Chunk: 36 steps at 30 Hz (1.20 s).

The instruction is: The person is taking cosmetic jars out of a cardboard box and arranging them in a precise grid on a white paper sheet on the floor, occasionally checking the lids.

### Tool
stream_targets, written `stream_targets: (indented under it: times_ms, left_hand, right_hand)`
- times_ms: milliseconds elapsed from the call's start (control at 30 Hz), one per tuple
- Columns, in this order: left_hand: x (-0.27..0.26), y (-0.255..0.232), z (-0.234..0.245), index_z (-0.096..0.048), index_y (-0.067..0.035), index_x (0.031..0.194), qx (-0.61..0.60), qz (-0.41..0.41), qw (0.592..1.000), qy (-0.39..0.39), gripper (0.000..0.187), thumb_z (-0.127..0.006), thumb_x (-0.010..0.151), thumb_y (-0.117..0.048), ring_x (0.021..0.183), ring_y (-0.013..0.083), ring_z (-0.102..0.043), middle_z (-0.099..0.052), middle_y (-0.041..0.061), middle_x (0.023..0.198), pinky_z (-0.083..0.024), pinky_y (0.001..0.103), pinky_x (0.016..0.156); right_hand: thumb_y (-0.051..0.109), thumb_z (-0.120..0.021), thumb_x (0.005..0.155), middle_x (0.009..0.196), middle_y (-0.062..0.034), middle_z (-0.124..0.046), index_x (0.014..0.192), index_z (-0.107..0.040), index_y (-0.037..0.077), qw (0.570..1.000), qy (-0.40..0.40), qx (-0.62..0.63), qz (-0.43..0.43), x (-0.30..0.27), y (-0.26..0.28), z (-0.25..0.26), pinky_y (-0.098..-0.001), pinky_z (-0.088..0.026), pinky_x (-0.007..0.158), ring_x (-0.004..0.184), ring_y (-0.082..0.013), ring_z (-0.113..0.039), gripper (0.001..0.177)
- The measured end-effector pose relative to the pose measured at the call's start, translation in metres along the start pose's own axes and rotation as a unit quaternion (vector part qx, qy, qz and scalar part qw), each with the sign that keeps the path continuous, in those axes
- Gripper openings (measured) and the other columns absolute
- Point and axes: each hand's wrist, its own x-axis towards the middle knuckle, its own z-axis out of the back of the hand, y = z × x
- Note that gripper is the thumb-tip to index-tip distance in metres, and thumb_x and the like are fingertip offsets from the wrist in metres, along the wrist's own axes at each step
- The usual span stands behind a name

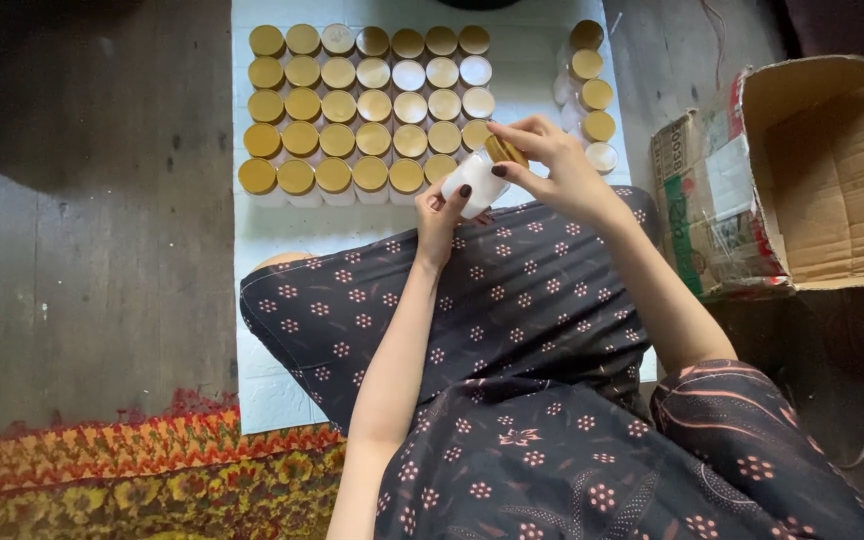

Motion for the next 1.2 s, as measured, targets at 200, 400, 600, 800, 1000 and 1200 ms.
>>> stream_targets:
  times_ms: [200,400,600,800,1000,1200]
  left_hand:
    - [0.003,0.006,0.004,-0.068,0.003,0.077,-0.058,0.035,0.998,0.020,0.043,-0.071,0.094,-0.036,0.043,0.0322,-0.068,-0.066,0.026,0.057,-0.058,0.036,0.034]
    - [0.001,0.006,0.008,-0.068,0.004,0.075,-0.116,0.047,0.991,0.048,0.061,-0.064,0.096,-0.053,0.041,0.0302,-0.066,-0.060,0.025,0.050,-0.055,0.034,0.038]
    - [0.004,0.010,0.012,-0.070,0.007,0.084,-0.061,0.053,0.997,0.020,0.054,-0.067,0.094,-0.046,0.044,0.0321,-0.068,-0.066,0.026,0.057,-0.057,0.037,0.038]
    - [0.003,0.021,0.002,-0.072,-0.001,0.114,0.065,0.004,0.998,0.014,0.046,-0.094,0.075,-0.011,0.078,0.0217,-0.073,-0.075,0.016,0.090,-0.066,0.036,0.052]
    - [-0.003,0.017,-0.013,-0.072,-0.017,0.123,0.186,-0.079,0.979,0.013,0.070,-0.102,0.060,-0.016,0.088,0.0118,-0.070,-0.075,0.008,0.104,-0.065,0.025,0.072]
    - [-0.009,0.003,-0.028,-0.070,-0.019,0.125,0.309,-0.227,0.924,-0.003,0.071,-0.101,0.061,-0.027,0.095,0.0247,-0.073,-0.073,0.004,0.105,-0.066,0.034,0.069]
  right_hand:
    - [0.007,-0.076,0.091,0.126,-0.0290,-0.061,0.138,-0.063,0.001,0.994,0.079,0.050,0.057,0.012,0.004,0.011,-0.0510,-0.055,0.093,0.115,-0.0451,-0.064,0.049]
    - [-0.012,-0.073,0.084,0.135,-0.0220,-0.060,0.133,-0.067,0.002,0.979,0.125,0.132,0.093,0.019,-0.011,0.005,-0.0471,-0.048,0.103,0.124,-0.0345,-0.059,0.051]
    - [0.006,-0.074,0.093,0.121,-0.0244,-0.064,0.138,-0.064,0.002,0.990,0.103,0.016,0.090,0.024,-0.003,0.006,-0.0474,-0.056,0.086,0.107,-0.0424,-0.066,0.046]
    - [0.023,-0.069,0.101,0.091,-0.0202,-0.070,0.127,-0.069,0.002,0.996,0.061,-0.030,-0.065,0.005,-0.043,0.006,-0.0417,-0.059,0.073,0.080,-0.0324,-0.072,0.034]
    - [0.050,-0.048,0.109,0.071,-0.0176,-0.067,0.096,-0.067,0.012,0.968,0.017,-0.123,-0.219,-0.009,-0.055,-0.004,-0.0470,-0.053,0.075,0.079,-0.0380,-0.069,0.045]
    - [0.066,-0.050,0.101,0.078,-0.0175,-0.071,0.106,-0.066,0.016,0.932,0.057,-0.157,-0.320,0.002,-0.046,-0.002,-0.0501,-0.053,0.081,0.089,-0.0402,-0.070,0.053]
